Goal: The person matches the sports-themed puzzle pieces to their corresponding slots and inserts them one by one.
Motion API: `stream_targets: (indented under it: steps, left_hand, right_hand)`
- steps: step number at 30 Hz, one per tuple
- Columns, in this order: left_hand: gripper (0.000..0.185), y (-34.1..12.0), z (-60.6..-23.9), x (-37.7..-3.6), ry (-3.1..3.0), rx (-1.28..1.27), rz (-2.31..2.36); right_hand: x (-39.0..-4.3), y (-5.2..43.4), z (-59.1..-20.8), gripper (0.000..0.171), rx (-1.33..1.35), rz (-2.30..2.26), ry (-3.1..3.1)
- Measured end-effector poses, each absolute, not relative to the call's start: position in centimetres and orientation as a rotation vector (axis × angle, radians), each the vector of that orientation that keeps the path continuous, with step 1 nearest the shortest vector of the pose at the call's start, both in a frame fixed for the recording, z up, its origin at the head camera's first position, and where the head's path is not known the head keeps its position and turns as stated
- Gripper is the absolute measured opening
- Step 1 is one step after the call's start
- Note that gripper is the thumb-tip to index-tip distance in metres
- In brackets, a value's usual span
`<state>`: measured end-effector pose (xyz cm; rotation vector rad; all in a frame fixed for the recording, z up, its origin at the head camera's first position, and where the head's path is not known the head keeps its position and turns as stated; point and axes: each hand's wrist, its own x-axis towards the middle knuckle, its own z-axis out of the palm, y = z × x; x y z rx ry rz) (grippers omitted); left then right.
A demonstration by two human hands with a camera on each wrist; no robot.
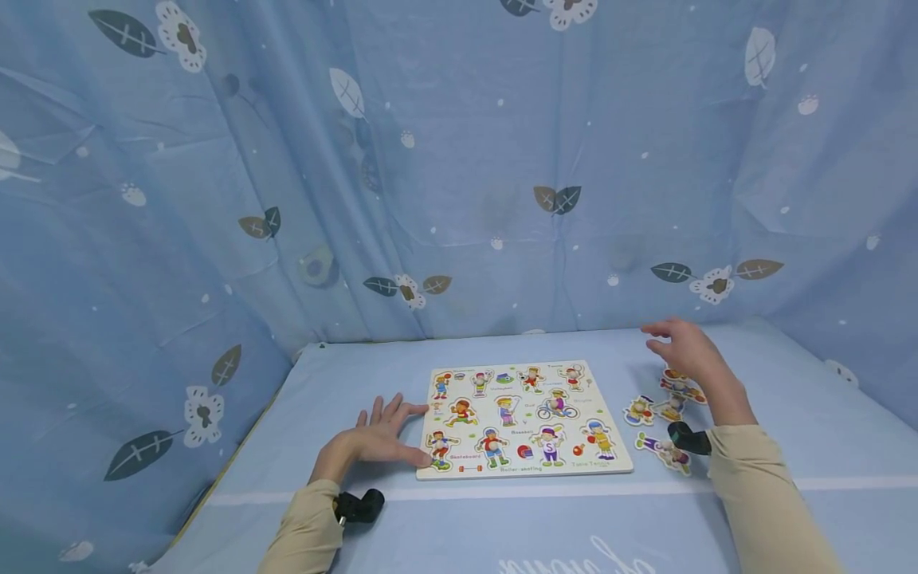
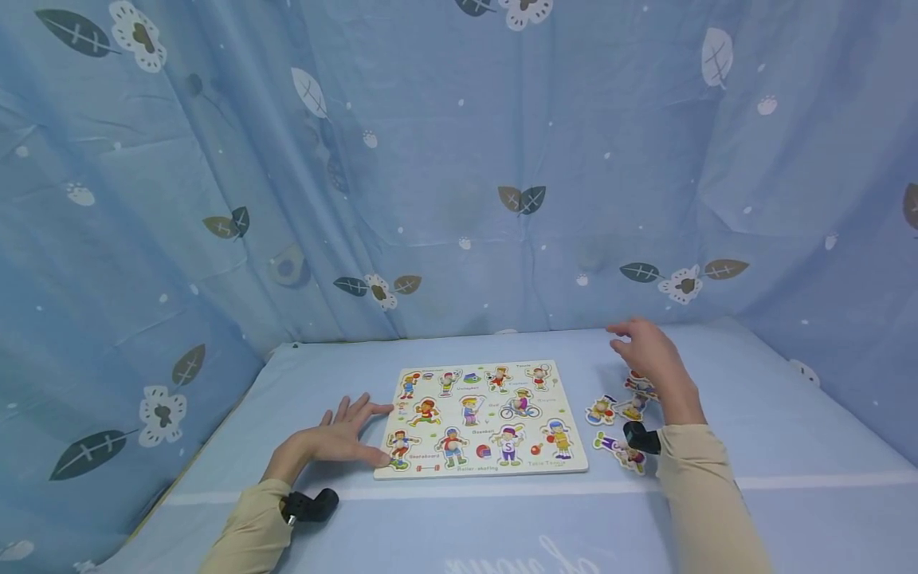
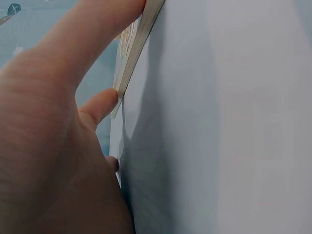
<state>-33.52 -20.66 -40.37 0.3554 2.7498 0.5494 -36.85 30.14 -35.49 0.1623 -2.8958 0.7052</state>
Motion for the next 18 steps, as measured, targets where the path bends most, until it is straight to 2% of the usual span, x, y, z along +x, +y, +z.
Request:
stream_targets:
  steps: [10,18]
  left_hand:
    - [0.101,-20.6,-40.4,-33.6,2.749,0.343,0.544]
    - [0.101,-20.5,-40.4,-33.7,2.75,0.348,0.556]
  right_hand:
    - [-36.7,32.2,-37.2,0.043,-0.122,0.713,-3.059]
    - [-36.1,34.0,-38.3,0.04,-0.187,0.768,-3.092]
